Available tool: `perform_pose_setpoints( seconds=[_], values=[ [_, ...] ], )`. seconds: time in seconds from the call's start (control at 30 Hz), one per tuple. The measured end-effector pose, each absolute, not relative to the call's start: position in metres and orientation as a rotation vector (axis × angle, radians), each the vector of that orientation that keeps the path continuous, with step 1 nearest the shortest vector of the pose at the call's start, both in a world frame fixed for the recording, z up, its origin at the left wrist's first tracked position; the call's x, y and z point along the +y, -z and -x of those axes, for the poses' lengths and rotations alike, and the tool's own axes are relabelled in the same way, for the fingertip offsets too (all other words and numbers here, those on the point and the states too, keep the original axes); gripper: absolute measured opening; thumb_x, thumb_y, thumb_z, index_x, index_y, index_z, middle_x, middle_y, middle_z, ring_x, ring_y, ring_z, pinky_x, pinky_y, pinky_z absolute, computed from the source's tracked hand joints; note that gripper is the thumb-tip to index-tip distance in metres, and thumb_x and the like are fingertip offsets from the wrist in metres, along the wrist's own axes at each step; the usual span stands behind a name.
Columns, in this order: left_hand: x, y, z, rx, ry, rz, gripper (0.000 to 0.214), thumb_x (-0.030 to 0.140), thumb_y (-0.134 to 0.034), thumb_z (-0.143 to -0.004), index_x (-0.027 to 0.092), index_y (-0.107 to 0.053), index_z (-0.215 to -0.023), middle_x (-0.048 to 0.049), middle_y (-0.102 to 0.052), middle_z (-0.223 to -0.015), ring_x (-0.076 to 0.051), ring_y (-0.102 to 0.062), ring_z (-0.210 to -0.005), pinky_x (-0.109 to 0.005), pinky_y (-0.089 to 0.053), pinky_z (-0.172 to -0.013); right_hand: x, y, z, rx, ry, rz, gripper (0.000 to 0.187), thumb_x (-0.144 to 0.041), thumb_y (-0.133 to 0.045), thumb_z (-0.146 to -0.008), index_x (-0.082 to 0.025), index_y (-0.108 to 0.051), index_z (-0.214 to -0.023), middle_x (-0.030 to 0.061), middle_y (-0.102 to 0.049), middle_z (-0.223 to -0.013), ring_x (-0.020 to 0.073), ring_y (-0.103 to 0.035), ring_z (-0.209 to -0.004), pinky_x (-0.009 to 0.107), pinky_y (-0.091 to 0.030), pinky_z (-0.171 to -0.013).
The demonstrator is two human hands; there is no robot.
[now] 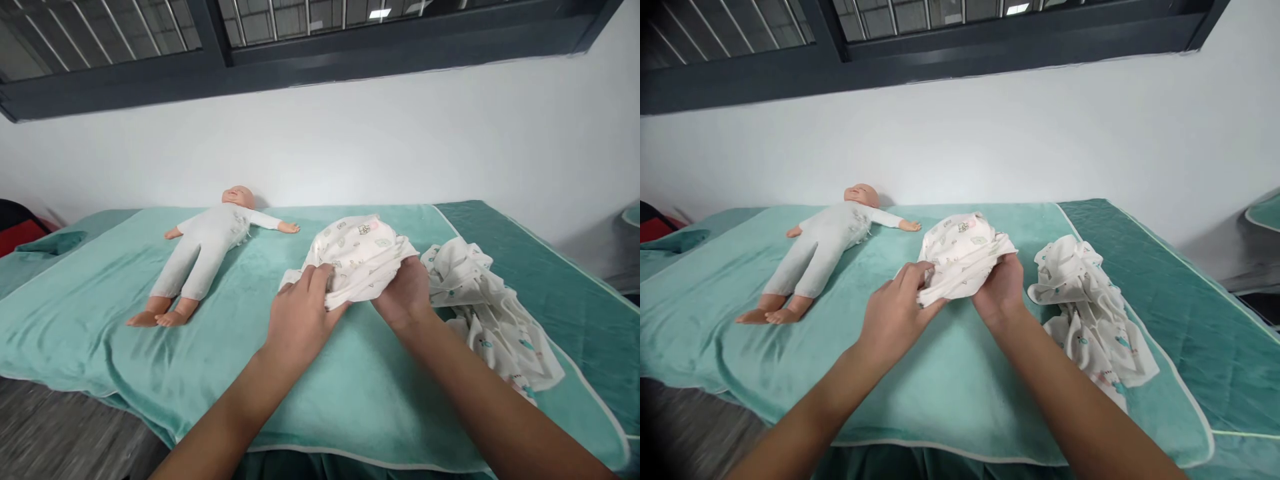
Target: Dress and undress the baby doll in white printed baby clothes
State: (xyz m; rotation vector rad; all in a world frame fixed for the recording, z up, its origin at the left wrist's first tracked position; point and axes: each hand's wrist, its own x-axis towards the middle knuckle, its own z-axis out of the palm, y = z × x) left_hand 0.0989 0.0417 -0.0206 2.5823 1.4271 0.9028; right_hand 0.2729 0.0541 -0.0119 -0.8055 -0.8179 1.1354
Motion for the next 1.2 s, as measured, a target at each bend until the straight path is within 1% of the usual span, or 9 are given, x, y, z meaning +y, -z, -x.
perform_pose_setpoints(
  seconds=[0.07,0.13,0.27,0.4,0.53,0.73,0.87,1.0,1.2],
  values=[
    [0.039,0.019,-0.099,1.248,-0.857,-2.412,0.054,0.050,-0.073,-0.083,0.027,-0.054,-0.128,-0.0061,-0.065,-0.116,-0.023,-0.066,-0.094,-0.035,-0.051,-0.075,0.056,0.012,-0.275,-0.754,-1.181,0.755,0.052,-0.054,-0.037,-0.091,-0.025,-0.067,-0.122,0.0093,-0.075,-0.114,0.0312,-0.061,-0.122,0.050,-0.051,-0.100],
    [0.040,0.018,-0.096,1.141,-1.000,-2.203,0.060,0.049,-0.077,-0.079,0.029,-0.054,-0.131,-0.0075,-0.059,-0.128,-0.025,-0.061,-0.113,-0.038,-0.052,-0.089,0.057,0.011,-0.275,-0.689,-1.199,0.704,0.052,-0.054,-0.038,-0.091,-0.025,-0.067,-0.122,0.0084,-0.074,-0.116,0.0303,-0.061,-0.124,0.050,-0.051,-0.102],
    [0.043,0.019,-0.096,1.080,-1.165,-1.541,0.072,0.050,-0.072,-0.084,0.030,-0.042,-0.146,-0.0104,-0.044,-0.152,-0.028,-0.048,-0.138,-0.043,-0.046,-0.108,0.062,0.009,-0.259,-0.670,-1.235,0.638,0.057,-0.060,-0.033,-0.092,-0.026,-0.066,-0.124,0.0059,-0.073,-0.121,0.0281,-0.061,-0.125,0.049,-0.049,-0.107],
    [0.044,0.017,-0.100,0.842,-1.036,-1.044,0.069,0.055,-0.067,-0.088,0.024,-0.046,-0.146,-0.0136,-0.060,-0.141,-0.030,-0.060,-0.126,-0.043,-0.049,-0.105,0.066,0.017,-0.239,-0.800,-1.225,0.740,0.057,-0.064,-0.038,-0.091,-0.026,-0.067,-0.123,0.0054,-0.074,-0.118,0.0274,-0.062,-0.125,0.046,-0.048,-0.110],
    [0.049,0.014,-0.095,0.766,-1.115,-0.900,0.069,0.050,-0.073,-0.085,0.020,-0.050,-0.143,-0.0137,-0.065,-0.135,-0.029,-0.065,-0.120,-0.041,-0.051,-0.103,0.061,0.036,-0.238,-1.110,-0.915,0.953,0.041,-0.041,-0.058,-0.091,-0.026,-0.066,-0.128,0.0048,-0.073,-0.125,0.0271,-0.059,-0.129,0.047,-0.044,-0.113],
    [0.055,0.022,-0.093,0.745,-1.200,-0.859,0.076,0.036,-0.083,-0.078,0.029,-0.047,-0.144,-0.0081,-0.064,-0.138,-0.027,-0.065,-0.122,-0.037,-0.054,-0.099,0.042,0.064,-0.228,-1.454,-0.835,1.042,0.054,-0.032,-0.059,-0.093,-0.029,-0.051,-0.146,0.0043,-0.048,-0.156,0.0249,-0.040,-0.147,0.045,-0.031,-0.124],
    [0.060,0.031,-0.089,0.754,-1.148,-0.799,0.070,0.038,-0.082,-0.078,0.024,-0.052,-0.140,-0.0110,-0.068,-0.131,-0.028,-0.070,-0.110,-0.040,-0.057,-0.094,0.039,0.069,-0.217,-1.725,-0.720,1.115,0.055,-0.028,-0.054,-0.096,-0.029,-0.045,-0.151,0.0046,-0.051,-0.154,0.0258,-0.037,-0.148,0.048,-0.024,-0.127],
    [0.068,0.041,-0.073,0.817,-1.202,-0.765,0.071,0.031,-0.084,-0.075,0.019,-0.054,-0.137,-0.0135,-0.069,-0.128,-0.027,-0.073,-0.102,-0.037,-0.060,-0.084,0.039,0.068,-0.221,-1.961,-0.588,1.126,0.053,-0.029,-0.053,-0.098,-0.031,-0.044,-0.151,0.0035,-0.050,-0.154,0.0263,-0.041,-0.145,0.047,-0.034,-0.122],
    [0.073,0.047,0.000,1.011,-1.464,-0.773,0.073,0.026,-0.087,-0.067,0.017,-0.056,-0.132,-0.0121,-0.072,-0.121,-0.024,-0.075,-0.088,-0.031,-0.061,-0.074,0.047,0.085,-0.253,-2.006,-0.475,1.322,0.038,-0.037,-0.049,-0.099,-0.027,-0.059,-0.135,0.0076,-0.052,-0.149,0.0269,-0.048,-0.139,0.051,-0.042,-0.116]
  ],
)
